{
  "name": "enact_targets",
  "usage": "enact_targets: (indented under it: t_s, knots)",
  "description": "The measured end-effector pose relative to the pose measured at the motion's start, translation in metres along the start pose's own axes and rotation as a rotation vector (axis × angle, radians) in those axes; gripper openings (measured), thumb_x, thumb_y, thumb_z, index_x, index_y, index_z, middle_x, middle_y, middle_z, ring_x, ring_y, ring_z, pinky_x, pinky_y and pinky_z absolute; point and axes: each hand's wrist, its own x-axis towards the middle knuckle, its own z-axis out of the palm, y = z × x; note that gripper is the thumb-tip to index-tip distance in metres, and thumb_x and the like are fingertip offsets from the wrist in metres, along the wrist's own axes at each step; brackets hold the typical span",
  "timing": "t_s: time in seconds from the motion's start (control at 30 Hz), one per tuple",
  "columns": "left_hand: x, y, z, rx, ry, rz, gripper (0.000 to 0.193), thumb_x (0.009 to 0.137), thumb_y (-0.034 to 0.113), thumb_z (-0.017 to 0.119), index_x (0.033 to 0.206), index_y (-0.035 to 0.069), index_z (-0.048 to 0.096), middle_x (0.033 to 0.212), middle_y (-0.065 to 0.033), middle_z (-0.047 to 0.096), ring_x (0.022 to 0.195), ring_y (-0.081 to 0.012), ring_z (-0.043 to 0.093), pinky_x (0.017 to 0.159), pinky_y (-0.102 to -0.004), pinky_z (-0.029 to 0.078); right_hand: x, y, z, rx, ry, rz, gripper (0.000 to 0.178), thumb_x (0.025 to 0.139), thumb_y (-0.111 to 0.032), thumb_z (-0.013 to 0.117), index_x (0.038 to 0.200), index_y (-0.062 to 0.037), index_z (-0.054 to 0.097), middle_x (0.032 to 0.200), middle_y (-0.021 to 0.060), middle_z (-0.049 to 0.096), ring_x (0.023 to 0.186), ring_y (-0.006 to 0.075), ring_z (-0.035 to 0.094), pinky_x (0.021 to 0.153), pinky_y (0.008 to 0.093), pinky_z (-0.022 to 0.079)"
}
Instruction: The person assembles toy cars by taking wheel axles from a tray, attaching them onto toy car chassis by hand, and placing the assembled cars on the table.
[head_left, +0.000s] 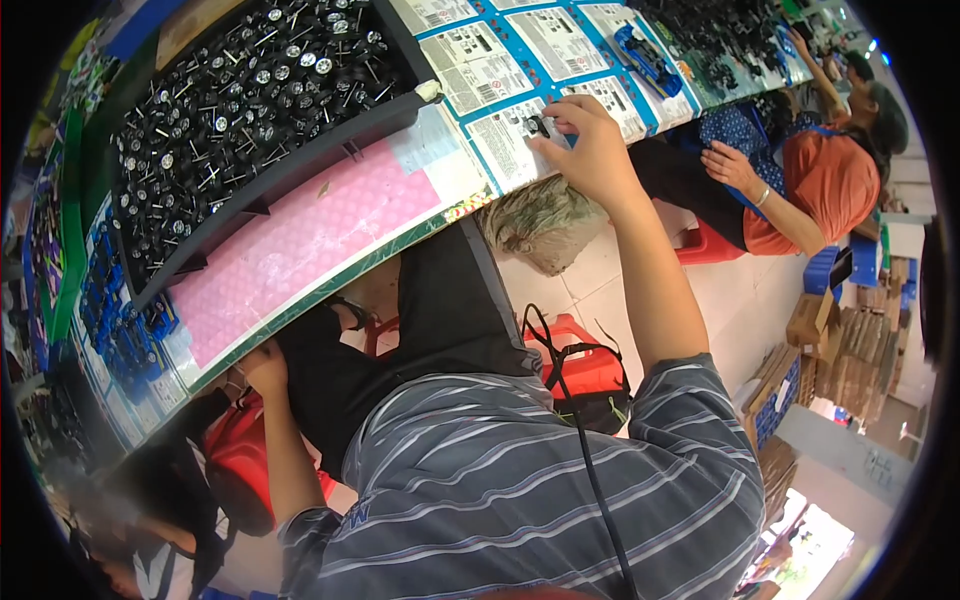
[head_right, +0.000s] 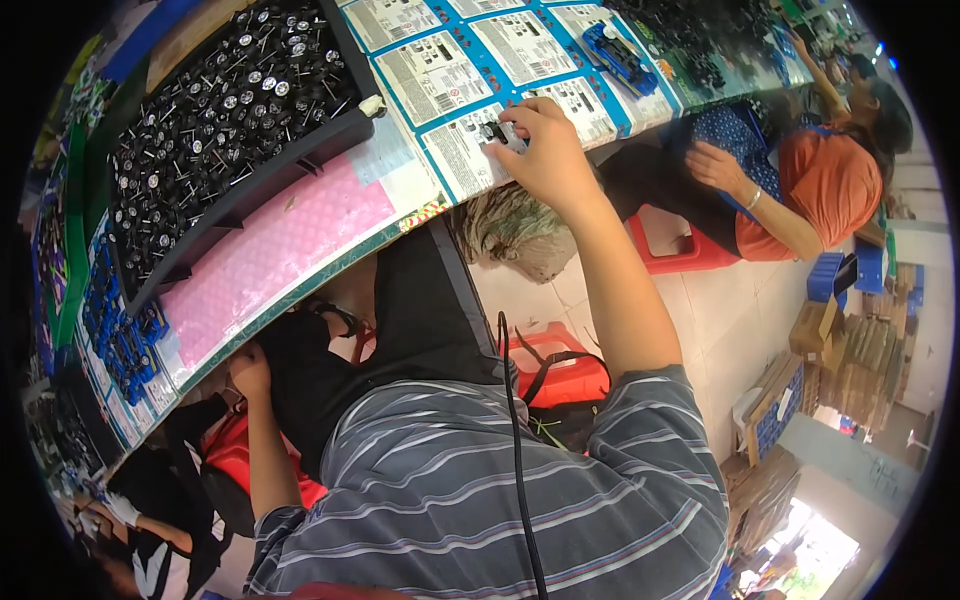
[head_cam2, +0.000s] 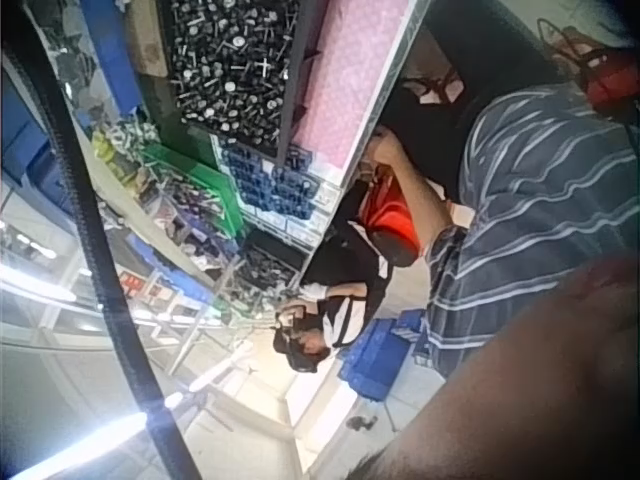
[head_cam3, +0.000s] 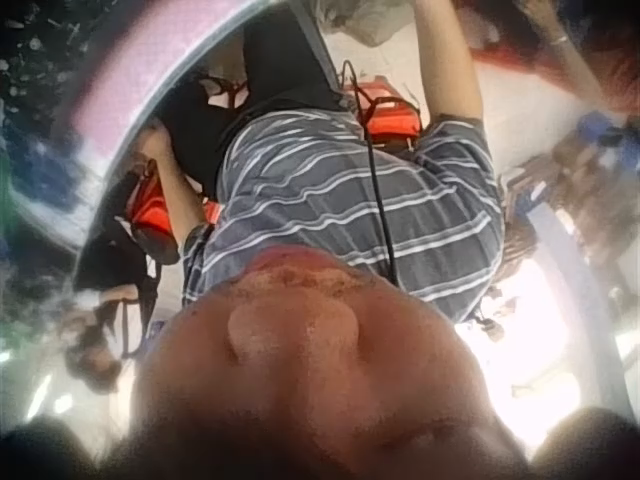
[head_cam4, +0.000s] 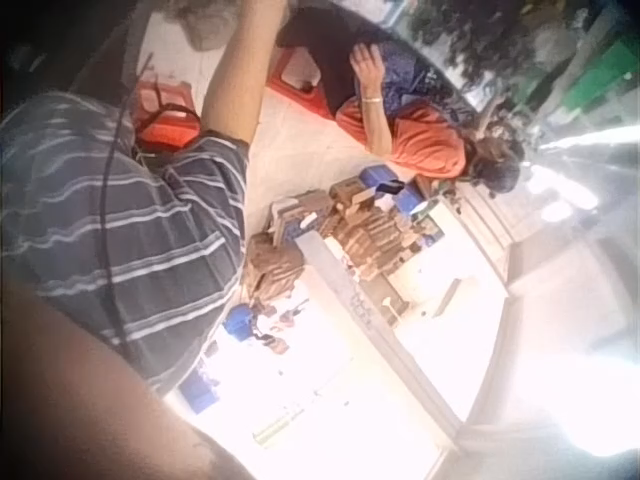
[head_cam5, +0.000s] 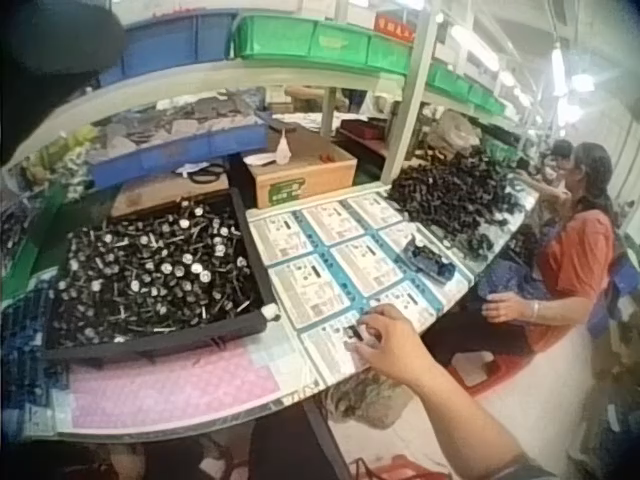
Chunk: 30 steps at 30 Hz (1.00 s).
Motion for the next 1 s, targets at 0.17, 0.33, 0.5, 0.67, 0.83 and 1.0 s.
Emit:
enact_targets:
  t_s: [0.17,0.33,0.5,0.67,0.83,1.0]
  knots:
    - [-0.010,-0.005,-0.012,0.008,-0.061,-0.123,0.026,0.090,0.023,0.060,0.094,-0.001,0.068,0.080,-0.0235,0.063,0.073,-0.0413,0.061,0.069,-0.0468,0.048,0.009,0.020,-0.010,-0.056,0.158,-0.129,0.040,0.075,-0.017,0.084,0.107,0.0008,0.068,0.108,0.0147,0.064,0.085,0.0268,0.064,0.077,0.0359,0.055]
    - [-0.024,-0.005,-0.027,-0.264,-0.043,-0.113,0.027,0.087,0.014,0.065,0.069,-0.002,0.054,0.064,-0.0149,0.052,0.056,-0.0279,0.051,0.057,-0.0405,0.041,0.039,0.111,-0.090,-0.156,0.468,0.136,0.058,0.077,-0.025,0.082,0.127,-0.0035,0.061,0.116,0.0152,0.069,0.106,0.0265,0.066,0.088,0.0368,0.052]
    - [-0.026,0.003,-0.020,-0.284,-0.022,-0.129,0.020,0.087,0.012,0.065,0.075,-0.003,0.058,0.065,-0.0129,0.053,0.057,-0.0243,0.050,0.057,-0.0385,0.042,0.052,0.161,-0.107,-0.188,0.366,0.130,0.057,0.078,-0.026,0.081,0.127,-0.0040,0.062,0.122,0.0156,0.067,0.114,0.0277,0.064,0.094,0.0374,0.051]
    - [-0.022,0.040,-0.023,-0.422,-0.070,-0.064,0.014,0.088,0.012,0.064,0.089,-0.002,0.069,0.082,-0.0177,0.069,0.074,-0.0261,0.068,0.067,-0.0346,0.051,0.063,0.157,-0.101,-0.199,0.311,0.153,0.058,0.079,-0.028,0.080,0.129,-0.0043,0.061,0.122,0.0156,0.067,0.114,0.0271,0.064,0.094,0.0371,0.051]
    - [-0.020,0.113,-0.046,-0.592,-0.263,0.012,0.014,0.090,0.010,0.064,0.090,-0.003,0.067,0.077,-0.0126,0.065,0.067,-0.0184,0.064,0.062,-0.0312,0.049,0.068,0.155,-0.093,-0.209,0.409,0.174,0.060,0.080,-0.035,0.080,0.128,-0.0031,0.061,0.119,0.0167,0.068,0.111,0.0278,0.066,0.092,0.0378,0.051]
    - [-0.025,0.141,-0.051,-0.721,-0.340,0.108,0.007,0.089,0.004,0.063,0.088,-0.003,0.064,0.076,-0.0077,0.056,0.061,-0.0137,0.054,0.058,-0.0271,0.043,0.072,0.162,-0.092,-0.264,0.376,0.221,0.062,0.078,-0.036,0.081,0.126,-0.0022,0.062,0.117,0.0190,0.069,0.108,0.0301,0.067,0.092,0.0374,0.051]
